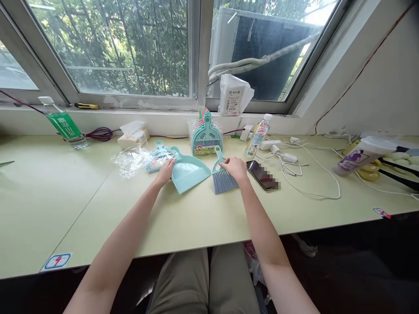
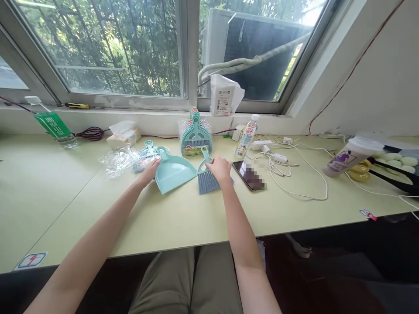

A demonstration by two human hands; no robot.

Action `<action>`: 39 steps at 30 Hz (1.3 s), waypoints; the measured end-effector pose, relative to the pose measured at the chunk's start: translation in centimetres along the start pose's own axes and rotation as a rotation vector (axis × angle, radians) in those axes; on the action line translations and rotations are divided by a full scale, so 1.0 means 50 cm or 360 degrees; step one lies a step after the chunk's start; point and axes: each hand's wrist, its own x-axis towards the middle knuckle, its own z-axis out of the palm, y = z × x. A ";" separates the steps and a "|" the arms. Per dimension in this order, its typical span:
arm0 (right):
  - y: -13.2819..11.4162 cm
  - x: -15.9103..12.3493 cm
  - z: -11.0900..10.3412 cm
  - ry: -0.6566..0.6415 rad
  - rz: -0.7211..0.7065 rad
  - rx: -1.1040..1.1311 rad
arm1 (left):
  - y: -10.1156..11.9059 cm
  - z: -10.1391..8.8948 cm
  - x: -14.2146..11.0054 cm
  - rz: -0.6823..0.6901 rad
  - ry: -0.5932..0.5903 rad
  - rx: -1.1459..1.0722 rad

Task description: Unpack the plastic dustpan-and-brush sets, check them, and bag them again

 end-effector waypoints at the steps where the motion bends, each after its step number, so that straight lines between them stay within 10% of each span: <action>1: 0.002 0.000 0.011 -0.0053 0.0009 -0.0145 | 0.002 0.002 -0.005 -0.0050 -0.0093 0.0087; 12: 0.007 0.002 0.041 -0.0107 -0.0003 -0.0494 | -0.009 0.003 -0.019 0.0216 0.0000 0.0877; 18: -0.014 -0.017 -0.006 0.0083 -0.0056 -0.0087 | 0.009 0.028 -0.036 0.0193 -0.0067 0.0850; 22: -0.060 -0.046 0.012 -0.0201 -0.0338 0.0178 | 0.036 0.061 -0.062 0.0201 -0.0175 0.0915; 29: -0.112 -0.080 0.090 -0.0158 -0.0430 -0.0052 | 0.048 0.098 -0.091 0.0103 -0.0269 0.0830; 39: -0.065 -0.041 0.087 -0.0184 -0.0513 0.0488 | 0.057 0.113 -0.094 0.0064 -0.0345 -0.0058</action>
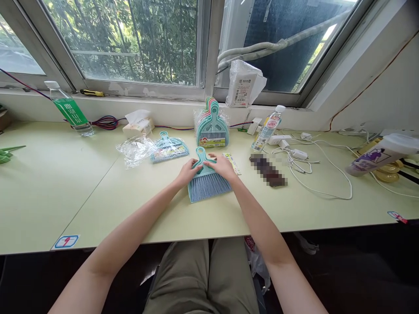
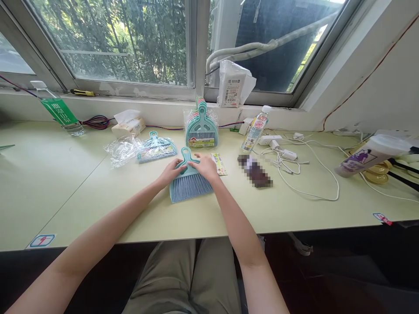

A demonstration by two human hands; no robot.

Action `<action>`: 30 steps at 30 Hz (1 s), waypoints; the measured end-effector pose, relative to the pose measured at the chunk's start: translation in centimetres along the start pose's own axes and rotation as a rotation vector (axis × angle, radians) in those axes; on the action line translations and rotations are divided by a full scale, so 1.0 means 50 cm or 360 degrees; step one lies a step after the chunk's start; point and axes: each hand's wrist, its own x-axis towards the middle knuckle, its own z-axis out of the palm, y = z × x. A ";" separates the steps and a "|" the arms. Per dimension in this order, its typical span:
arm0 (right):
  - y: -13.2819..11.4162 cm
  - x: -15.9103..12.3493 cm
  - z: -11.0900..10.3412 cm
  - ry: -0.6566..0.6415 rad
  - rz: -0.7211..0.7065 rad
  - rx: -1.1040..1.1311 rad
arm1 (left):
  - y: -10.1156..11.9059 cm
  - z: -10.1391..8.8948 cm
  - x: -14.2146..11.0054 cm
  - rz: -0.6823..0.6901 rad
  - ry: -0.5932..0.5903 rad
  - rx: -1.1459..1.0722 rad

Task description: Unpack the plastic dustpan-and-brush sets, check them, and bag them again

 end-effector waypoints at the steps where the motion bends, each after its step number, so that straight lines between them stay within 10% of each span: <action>1: 0.010 0.004 -0.003 -0.0151 0.0011 0.0146 | 0.005 -0.001 -0.002 -0.0023 -0.0044 -0.0118; 4: 0.030 0.012 -0.005 -0.0419 0.0026 0.0498 | 0.011 -0.005 -0.005 -0.0097 -0.0161 -0.0314; 16: 0.013 0.010 0.015 -0.0277 0.0262 0.0841 | 0.020 -0.027 -0.003 -0.0105 -0.0175 -0.0415; 21: 0.041 0.027 -0.014 -0.0165 0.0181 0.0820 | 0.013 -0.049 -0.003 -0.0407 -0.0614 -0.0655; 25: 0.124 0.037 -0.052 0.0156 0.0033 0.0046 | -0.012 -0.047 0.009 -0.0431 -0.0398 -0.0841; 30: 0.206 0.034 -0.046 -0.0160 -0.0007 -0.0371 | -0.037 -0.050 0.034 -0.0346 -0.0025 -0.1034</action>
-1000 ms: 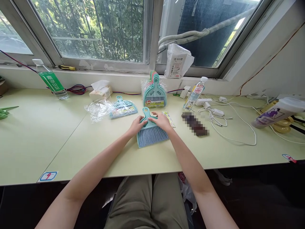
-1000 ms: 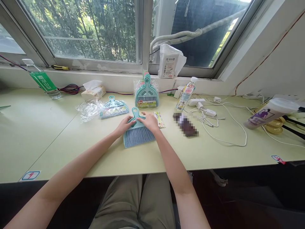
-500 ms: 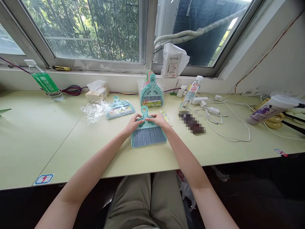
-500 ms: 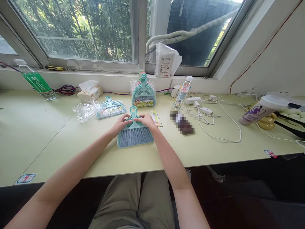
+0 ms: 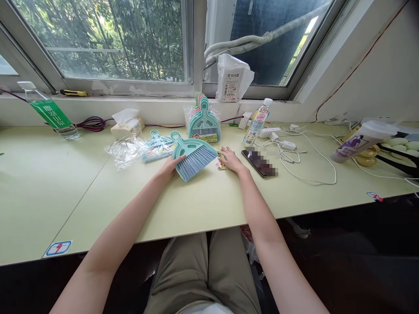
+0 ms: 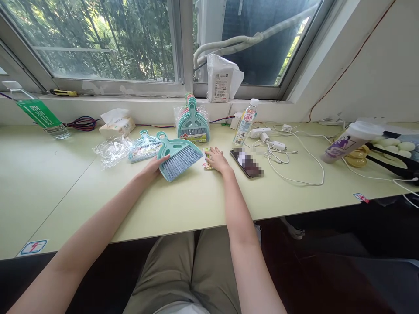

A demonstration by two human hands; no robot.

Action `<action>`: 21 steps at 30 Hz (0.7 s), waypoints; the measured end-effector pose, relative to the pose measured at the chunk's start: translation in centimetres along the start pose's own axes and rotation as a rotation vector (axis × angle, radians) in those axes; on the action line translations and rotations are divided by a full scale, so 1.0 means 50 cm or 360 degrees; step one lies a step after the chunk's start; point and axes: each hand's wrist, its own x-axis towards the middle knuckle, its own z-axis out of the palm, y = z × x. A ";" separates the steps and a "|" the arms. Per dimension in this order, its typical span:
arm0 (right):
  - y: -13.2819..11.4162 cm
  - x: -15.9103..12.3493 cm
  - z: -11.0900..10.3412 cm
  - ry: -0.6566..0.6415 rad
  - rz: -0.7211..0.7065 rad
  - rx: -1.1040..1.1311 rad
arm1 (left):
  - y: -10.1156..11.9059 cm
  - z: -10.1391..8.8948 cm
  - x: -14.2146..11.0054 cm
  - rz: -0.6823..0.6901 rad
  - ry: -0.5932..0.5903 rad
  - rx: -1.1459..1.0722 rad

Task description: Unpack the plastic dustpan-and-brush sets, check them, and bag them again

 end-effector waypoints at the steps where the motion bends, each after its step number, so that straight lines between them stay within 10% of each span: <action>1: 0.004 0.002 0.007 0.0020 -0.0020 -0.0012 | 0.000 -0.003 0.004 0.0049 0.0065 -0.0024; 21: -0.020 0.012 0.020 0.0393 -0.0042 0.0104 | -0.013 -0.008 0.020 0.0234 0.0290 -0.0156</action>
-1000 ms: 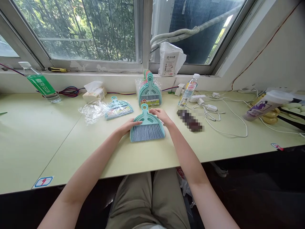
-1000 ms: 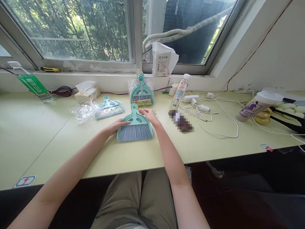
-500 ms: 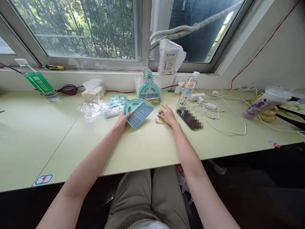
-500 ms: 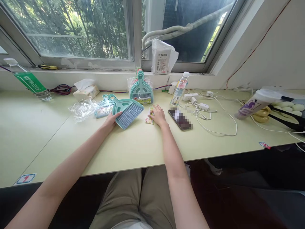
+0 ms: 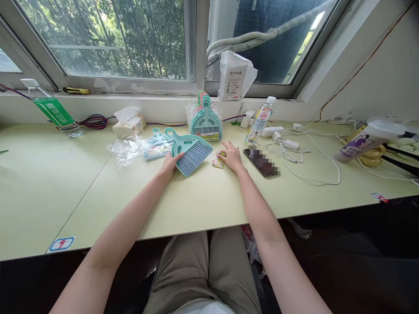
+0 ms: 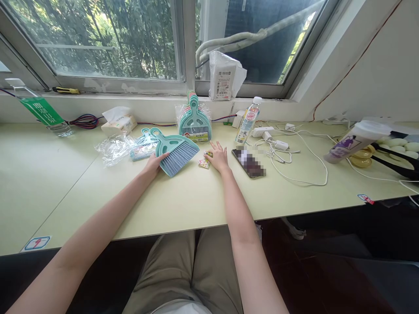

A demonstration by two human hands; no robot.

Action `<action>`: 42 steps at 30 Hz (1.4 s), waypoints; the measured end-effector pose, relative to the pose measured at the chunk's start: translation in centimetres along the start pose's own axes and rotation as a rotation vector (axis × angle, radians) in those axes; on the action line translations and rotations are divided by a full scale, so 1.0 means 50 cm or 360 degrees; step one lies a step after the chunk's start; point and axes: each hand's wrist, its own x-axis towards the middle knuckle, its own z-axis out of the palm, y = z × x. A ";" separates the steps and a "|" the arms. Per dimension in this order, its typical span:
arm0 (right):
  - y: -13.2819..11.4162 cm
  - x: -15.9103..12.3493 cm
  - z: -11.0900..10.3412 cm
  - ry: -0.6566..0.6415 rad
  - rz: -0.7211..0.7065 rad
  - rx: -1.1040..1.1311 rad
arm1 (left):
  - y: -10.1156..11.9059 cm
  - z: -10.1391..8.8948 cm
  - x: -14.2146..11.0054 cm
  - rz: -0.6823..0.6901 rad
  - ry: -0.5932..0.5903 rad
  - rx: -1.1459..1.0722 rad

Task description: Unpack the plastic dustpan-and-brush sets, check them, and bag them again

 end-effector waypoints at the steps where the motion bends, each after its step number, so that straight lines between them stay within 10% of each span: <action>1: -0.012 0.001 -0.004 0.0092 0.0004 0.0055 | -0.001 0.000 0.001 -0.0005 0.0017 0.0001; 7: -0.142 -0.017 -0.013 0.0679 -0.0088 0.0583 | -0.007 0.005 -0.001 0.0003 0.0142 -0.0006; 13: -0.225 -0.055 0.048 0.0438 -0.0096 0.0238 | -0.009 0.028 -0.022 0.0066 0.0054 -0.0055; 21: -0.233 -0.055 0.081 0.0062 0.0001 -0.0043 | -0.010 0.046 -0.040 0.0206 -0.0108 -0.0030; 32: -0.218 -0.049 0.064 0.0380 0.0206 0.0382 | 0.008 0.034 -0.038 0.0168 -0.0067 -0.0021; 42: -0.235 -0.074 0.031 0.0495 -0.0147 0.0065 | -0.002 0.022 -0.027 0.0134 -0.0087 -0.0004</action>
